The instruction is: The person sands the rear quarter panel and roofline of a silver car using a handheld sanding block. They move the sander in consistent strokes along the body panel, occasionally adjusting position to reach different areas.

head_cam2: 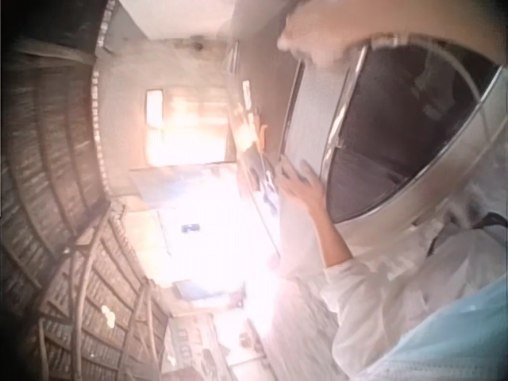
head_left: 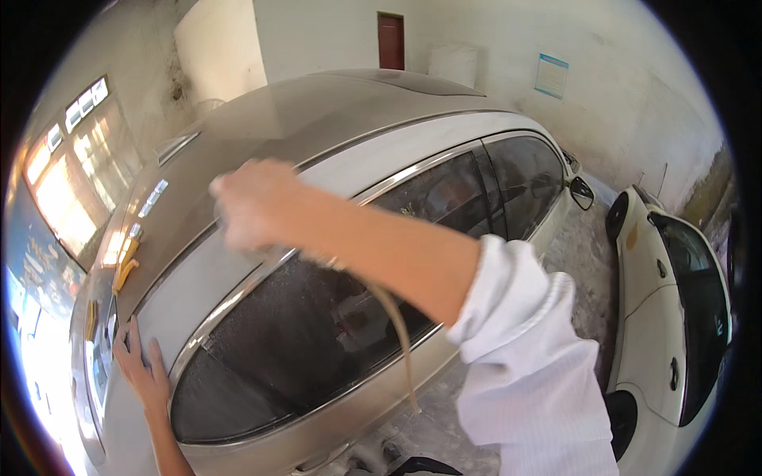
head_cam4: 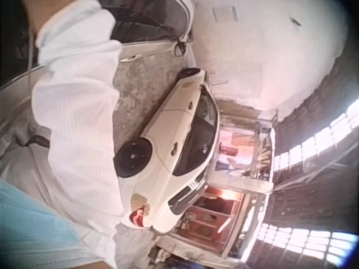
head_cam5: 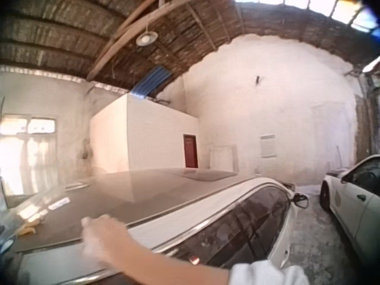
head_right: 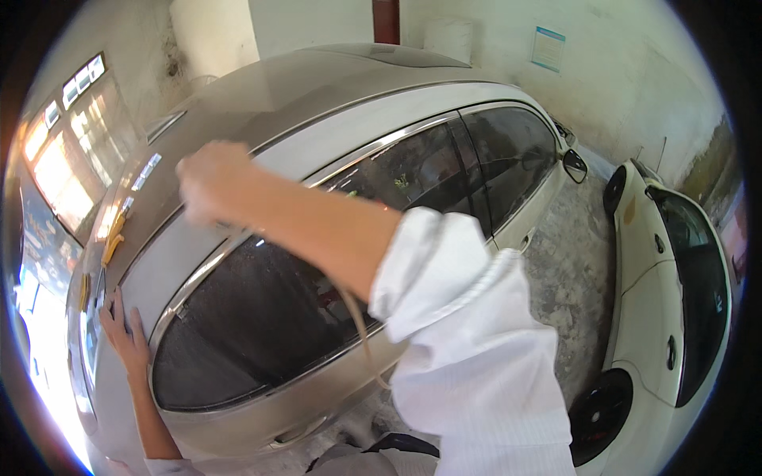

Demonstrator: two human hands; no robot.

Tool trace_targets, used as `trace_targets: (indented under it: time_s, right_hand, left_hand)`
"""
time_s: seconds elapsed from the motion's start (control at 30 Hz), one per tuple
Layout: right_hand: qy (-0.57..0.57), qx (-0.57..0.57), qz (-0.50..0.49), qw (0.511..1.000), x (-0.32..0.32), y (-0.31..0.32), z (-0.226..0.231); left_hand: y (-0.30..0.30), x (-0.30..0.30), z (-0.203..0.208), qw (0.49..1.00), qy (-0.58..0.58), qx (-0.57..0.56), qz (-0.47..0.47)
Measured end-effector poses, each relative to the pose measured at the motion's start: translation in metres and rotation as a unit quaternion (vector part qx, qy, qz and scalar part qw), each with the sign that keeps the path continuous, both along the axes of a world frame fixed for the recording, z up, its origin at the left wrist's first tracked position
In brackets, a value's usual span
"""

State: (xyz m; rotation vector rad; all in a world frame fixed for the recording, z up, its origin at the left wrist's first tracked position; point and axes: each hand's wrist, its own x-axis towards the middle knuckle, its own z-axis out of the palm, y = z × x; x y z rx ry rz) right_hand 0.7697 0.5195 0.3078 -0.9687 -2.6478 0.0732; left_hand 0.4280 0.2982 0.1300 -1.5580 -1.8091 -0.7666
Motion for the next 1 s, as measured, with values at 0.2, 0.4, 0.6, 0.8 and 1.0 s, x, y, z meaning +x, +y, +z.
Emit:
trace_targets:
  time_s: [0.2, 0.4, 0.6, 0.8, 1.0]
  right_hand:
    - [-0.016, -0.028, -0.178, 0.983, 0.114, 0.114, 0.014]
    - [0.023, -0.024, -0.244, 0.969, 0.173, 0.157, 0.019]
    - [0.051, -0.072, -0.204, 0.975, 0.113, 0.107, 0.021]
    - [0.010, -0.061, -0.200, 0.978, -0.007, 0.023, 0.032]
    - [-0.017, -0.035, -0.206, 0.978, -0.144, -0.056, 0.027]
  left_hand:
    - [-0.002, -0.001, 0.000, 1.000, -0.005, 0.000, 0.009]
    - [-0.004, -0.003, 0.003, 1.000, -0.015, -0.010, 0.004]
    - [-0.010, 0.005, 0.013, 0.999, -0.013, -0.008, -0.043]
    - [-0.009, -0.012, 0.026, 0.991, 0.011, 0.002, -0.133]
    - [-0.033, -0.086, 0.028, 0.981, -0.022, -0.021, -0.193]
